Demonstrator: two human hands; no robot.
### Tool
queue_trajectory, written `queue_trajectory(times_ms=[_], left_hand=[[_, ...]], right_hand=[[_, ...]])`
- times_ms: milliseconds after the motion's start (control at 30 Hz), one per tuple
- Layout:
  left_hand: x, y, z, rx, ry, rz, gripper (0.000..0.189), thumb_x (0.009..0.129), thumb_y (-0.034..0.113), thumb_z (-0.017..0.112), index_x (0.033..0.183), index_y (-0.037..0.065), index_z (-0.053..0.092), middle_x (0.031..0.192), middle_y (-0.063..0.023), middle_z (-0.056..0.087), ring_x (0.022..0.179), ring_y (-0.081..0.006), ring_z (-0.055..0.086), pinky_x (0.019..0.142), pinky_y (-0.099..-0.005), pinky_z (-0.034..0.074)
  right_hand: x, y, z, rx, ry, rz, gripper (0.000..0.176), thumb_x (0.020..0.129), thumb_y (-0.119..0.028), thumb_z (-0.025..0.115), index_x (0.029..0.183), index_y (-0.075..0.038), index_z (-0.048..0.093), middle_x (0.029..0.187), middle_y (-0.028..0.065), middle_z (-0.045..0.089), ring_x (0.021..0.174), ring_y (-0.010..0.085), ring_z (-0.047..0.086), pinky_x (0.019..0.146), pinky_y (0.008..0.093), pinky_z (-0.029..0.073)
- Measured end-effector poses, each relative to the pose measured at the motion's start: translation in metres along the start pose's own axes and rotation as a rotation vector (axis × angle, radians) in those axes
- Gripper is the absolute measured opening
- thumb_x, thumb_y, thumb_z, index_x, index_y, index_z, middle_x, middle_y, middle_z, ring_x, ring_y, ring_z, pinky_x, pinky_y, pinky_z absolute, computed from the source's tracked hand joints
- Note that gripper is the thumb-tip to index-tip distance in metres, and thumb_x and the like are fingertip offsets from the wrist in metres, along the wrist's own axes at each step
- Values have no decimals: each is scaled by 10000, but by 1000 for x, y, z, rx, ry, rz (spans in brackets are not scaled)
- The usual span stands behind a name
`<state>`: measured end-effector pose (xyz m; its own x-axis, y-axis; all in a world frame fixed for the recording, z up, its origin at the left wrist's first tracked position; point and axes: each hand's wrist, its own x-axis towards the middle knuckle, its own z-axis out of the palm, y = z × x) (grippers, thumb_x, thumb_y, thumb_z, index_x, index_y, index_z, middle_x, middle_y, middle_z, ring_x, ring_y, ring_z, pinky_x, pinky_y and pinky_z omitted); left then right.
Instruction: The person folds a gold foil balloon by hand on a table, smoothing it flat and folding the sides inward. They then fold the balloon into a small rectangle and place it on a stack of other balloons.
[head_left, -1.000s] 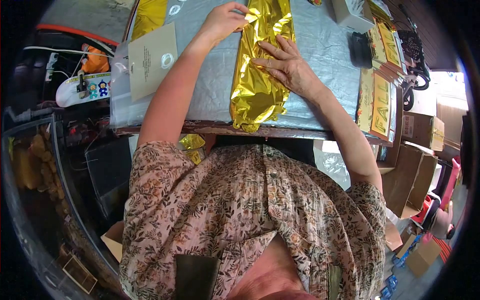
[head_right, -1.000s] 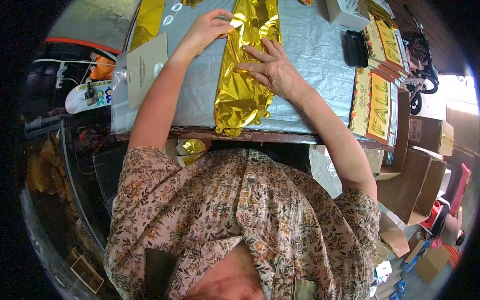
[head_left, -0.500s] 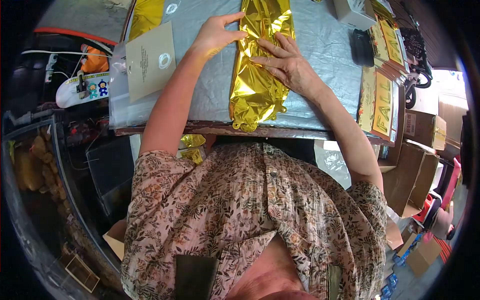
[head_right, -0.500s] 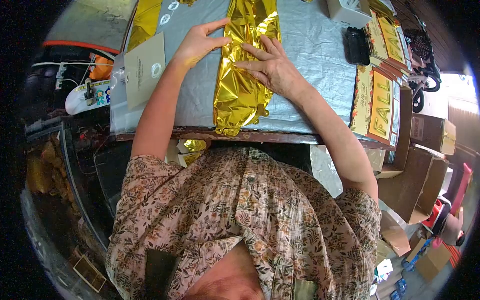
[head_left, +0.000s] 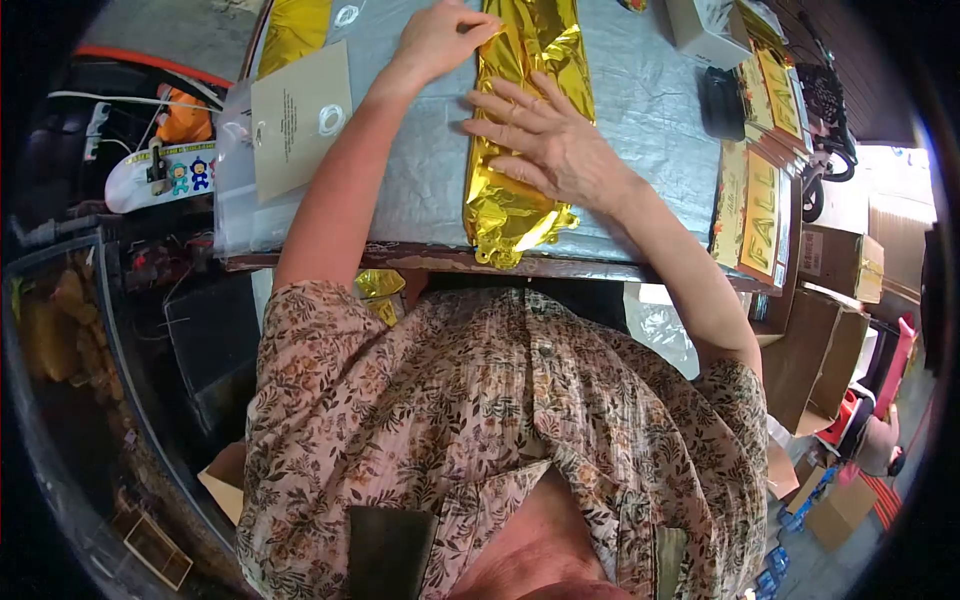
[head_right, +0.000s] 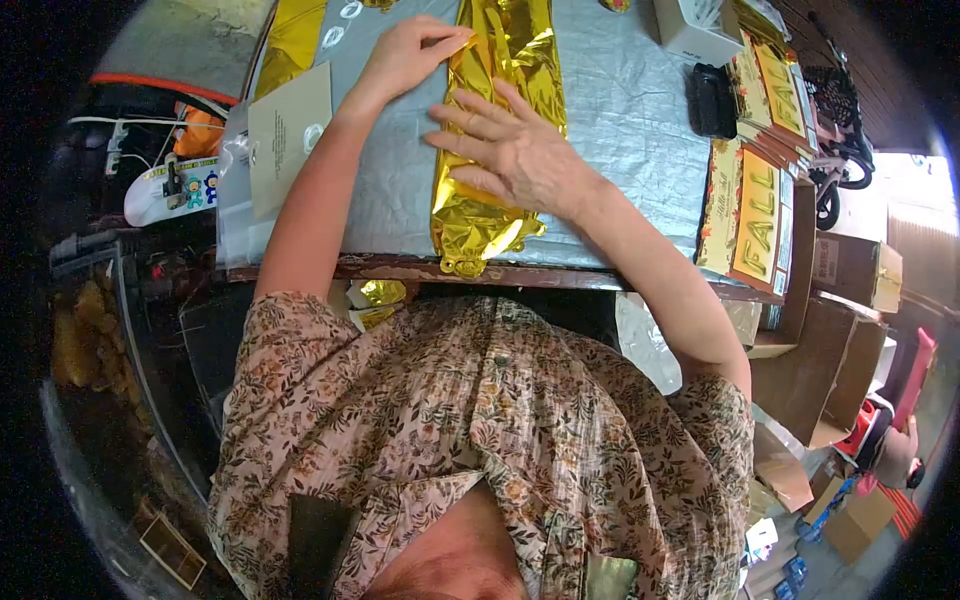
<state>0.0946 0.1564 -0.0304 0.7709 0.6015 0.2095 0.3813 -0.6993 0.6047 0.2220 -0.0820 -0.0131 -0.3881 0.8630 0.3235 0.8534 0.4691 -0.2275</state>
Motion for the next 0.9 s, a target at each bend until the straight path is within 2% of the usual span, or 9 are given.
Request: queue_trajectory(times_ms=[33, 100, 133, 200, 567, 667, 733, 833, 900], left_hand=[[3, -1, 2, -1, 6, -1, 354, 953, 381, 751, 1220, 152, 790, 1074, -53, 769, 948, -247, 721, 884, -356, 550], [8, 1, 6, -89, -30, 76, 311, 918, 259, 767, 1177, 88, 786, 1133, -167, 720, 1058, -335, 690, 903, -391, 543], [4, 3, 10, -78, 76, 180, 271, 852, 282, 826, 1056, 103, 828, 1010, -137, 706, 938, -307, 684, 833, -401, 536], [1, 2, 13, -97, 86, 154, 285, 852, 279, 827, 1075, 101, 825, 1006, -142, 704, 940, -309, 684, 835, -397, 537], [2, -4, 23, -183, 77, 88, 307, 833, 265, 849, 1095, 106, 830, 1021, -129, 665, 957, -285, 662, 861, -376, 536], [-5, 8, 16, -324, 208, 309, 275, 835, 251, 850, 1071, 109, 838, 995, -122, 658, 943, -282, 659, 860, -369, 535], [3, 2, 18, -191, 31, 32, 316, 867, 204, 819, 1167, 107, 799, 1108, -157, 689, 1005, -300, 673, 872, -392, 537], [5, -17, 24, 51, 171, 265, 315, 957, 367, 748, 1199, 171, 799, 1124, -71, 746, 995, -257, 716, 889, -357, 551], [-1, -12, 13, -24, 180, 257, 318, 969, 344, 736, 1215, 148, 788, 1224, -80, 721, 1078, -255, 699, 908, -352, 546]], right_hand=[[1, 0, 5, 28, -23, 7, 548, 1038, -340, 602, 1552, -173, 508, 1649, 51, 432, 1544, 283, 364, 1289, 555, 223], [0, 1, 16, 57, -49, 5, 584, 1039, -354, 595, 1575, -157, 472, 1659, 56, 415, 1542, 285, 365, 1291, 543, 231], [-3, 2, 21, 71, -67, 8, 610, 1039, -365, 588, 1589, -145, 443, 1658, 67, 414, 1542, 285, 365, 1293, 525, 237], [-7, 2, 23, 19, -124, -2, 665, 1049, -391, 559, 1622, -112, 371, 1674, 82, 381, 1548, 282, 351, 1303, 473, 245], [-9, -7, 14, 18, -298, -34, 729, 1055, -475, 477, 1667, -139, 270, 1735, 24, 256, 1605, 269, 206, 1329, 448, 182], [-11, -9, 13, 3, -320, -52, 727, 1058, -486, 457, 1673, -153, 258, 1743, -3, 231, 1613, 259, 177, 1334, 443, 168], [-12, -10, 10, -6, -327, -57, 724, 1060, -486, 450, 1675, -160, 253, 1745, -15, 223, 1615, 252, 169, 1336, 441, 161], [-13, -18, 4, -1, -367, -63, 704, 1068, -476, 432, 1675, -167, 255, 1744, -16, 229, 1611, 243, 186, 1338, 435, 146], [-15, -24, -5, 165, -262, 10, 643, 1074, -401, 496, 1649, -166, 329, 1702, 29, 341, 1574, 259, 303, 1325, 479, 194]])
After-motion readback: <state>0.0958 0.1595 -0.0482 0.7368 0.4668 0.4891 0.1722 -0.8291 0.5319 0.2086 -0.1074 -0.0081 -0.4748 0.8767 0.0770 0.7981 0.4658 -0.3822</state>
